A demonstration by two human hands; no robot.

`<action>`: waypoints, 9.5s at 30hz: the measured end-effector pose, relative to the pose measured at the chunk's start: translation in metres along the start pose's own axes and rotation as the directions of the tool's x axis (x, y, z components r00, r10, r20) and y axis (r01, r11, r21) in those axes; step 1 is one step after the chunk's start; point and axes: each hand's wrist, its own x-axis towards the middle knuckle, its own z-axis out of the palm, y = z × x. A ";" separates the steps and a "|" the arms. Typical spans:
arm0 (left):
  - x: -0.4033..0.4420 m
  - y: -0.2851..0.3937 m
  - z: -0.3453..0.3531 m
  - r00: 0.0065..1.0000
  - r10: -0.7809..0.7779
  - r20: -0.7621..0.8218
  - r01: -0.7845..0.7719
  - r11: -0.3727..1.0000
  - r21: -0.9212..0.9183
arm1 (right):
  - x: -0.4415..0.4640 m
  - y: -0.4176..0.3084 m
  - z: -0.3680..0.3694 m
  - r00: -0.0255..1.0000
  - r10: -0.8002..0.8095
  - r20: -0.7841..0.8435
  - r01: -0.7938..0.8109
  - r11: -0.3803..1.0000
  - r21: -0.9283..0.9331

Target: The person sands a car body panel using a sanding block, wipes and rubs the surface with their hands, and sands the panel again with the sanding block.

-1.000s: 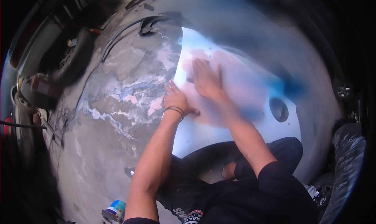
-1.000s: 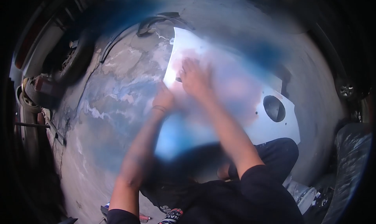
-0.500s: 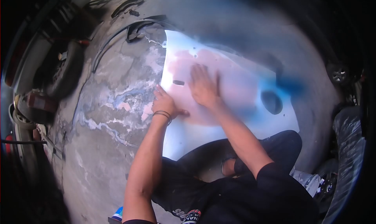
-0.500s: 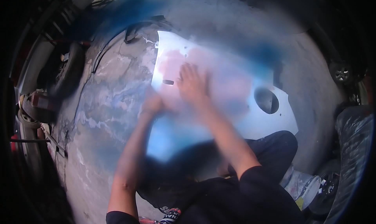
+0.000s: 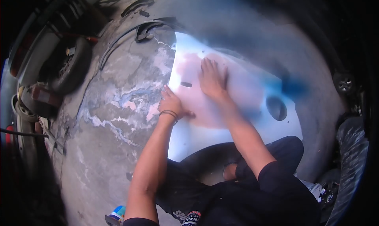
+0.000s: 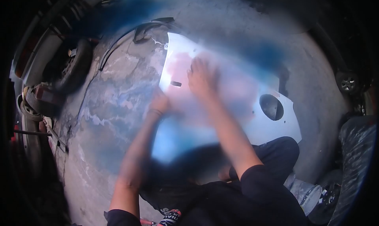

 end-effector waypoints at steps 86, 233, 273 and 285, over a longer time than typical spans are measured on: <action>-0.004 0.004 -0.004 0.997 -0.081 0.015 0.082 0.994 -0.066 | 0.049 -0.044 0.022 0.887 -0.452 -0.094 0.455 0.890 0.019; 0.024 -0.010 0.019 0.978 0.205 0.043 -0.207 0.917 0.340 | -0.062 0.025 -0.003 0.998 0.028 -0.061 -0.020 0.992 0.121; 0.004 -0.009 0.006 0.970 0.237 -0.053 -0.230 0.966 0.116 | -0.135 0.177 -0.062 0.998 0.036 0.046 -0.032 0.997 -0.075; -0.006 -0.005 0.000 0.978 0.181 -0.099 -0.172 0.980 0.095 | -0.153 0.206 -0.051 0.998 0.057 0.019 -0.057 0.998 0.030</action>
